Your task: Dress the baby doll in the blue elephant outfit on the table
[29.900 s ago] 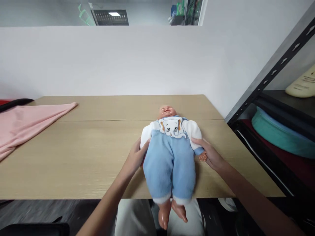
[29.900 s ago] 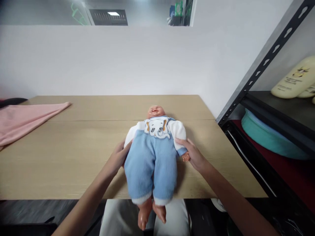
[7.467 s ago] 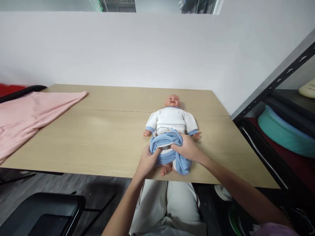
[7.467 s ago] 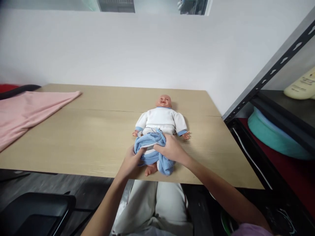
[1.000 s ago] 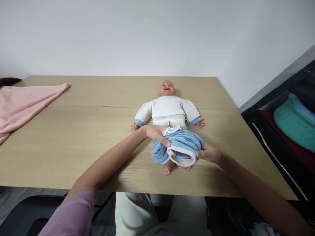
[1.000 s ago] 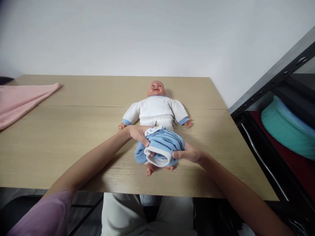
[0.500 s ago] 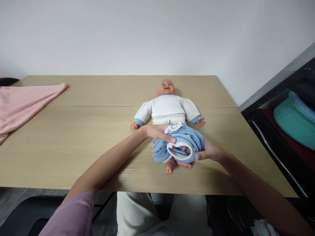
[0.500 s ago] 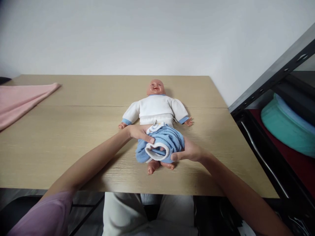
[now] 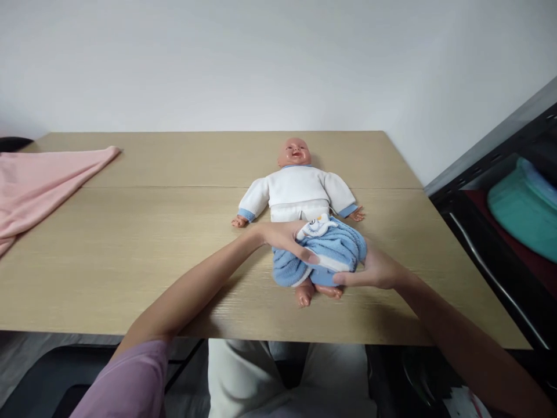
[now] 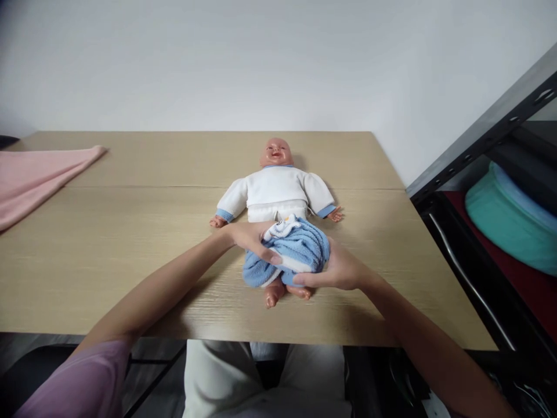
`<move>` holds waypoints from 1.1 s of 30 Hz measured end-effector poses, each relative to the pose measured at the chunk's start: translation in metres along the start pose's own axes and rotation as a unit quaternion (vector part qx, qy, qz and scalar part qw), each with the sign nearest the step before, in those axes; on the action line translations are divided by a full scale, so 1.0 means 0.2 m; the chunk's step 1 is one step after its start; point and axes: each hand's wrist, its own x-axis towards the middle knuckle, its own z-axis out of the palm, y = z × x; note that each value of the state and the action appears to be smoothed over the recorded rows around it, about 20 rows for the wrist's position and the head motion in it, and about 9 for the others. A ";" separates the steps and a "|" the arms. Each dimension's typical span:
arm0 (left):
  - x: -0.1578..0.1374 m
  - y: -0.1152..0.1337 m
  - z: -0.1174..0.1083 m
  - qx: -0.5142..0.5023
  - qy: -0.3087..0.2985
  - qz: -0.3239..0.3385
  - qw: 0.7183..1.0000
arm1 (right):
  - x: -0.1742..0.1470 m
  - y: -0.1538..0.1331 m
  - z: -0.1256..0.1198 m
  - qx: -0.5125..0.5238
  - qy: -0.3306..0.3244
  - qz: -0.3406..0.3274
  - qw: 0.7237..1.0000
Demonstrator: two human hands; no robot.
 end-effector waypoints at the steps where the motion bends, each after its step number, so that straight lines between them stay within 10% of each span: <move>1: 0.00 0.01 0.00 0.002 0.009 0.008 1.000 | 0.00 0.00 0.00 -0.033 0.033 -0.006 0.999; 21: 0.07 0.01 0.08 0.103 0.075 0.036 0.991 | 0.01 0.10 0.05 0.025 0.218 0.052 0.974; 33: 0.06 0.08 0.21 0.326 0.019 0.024 0.945 | -0.31 0.13 0.75 -0.046 0.466 0.136 0.873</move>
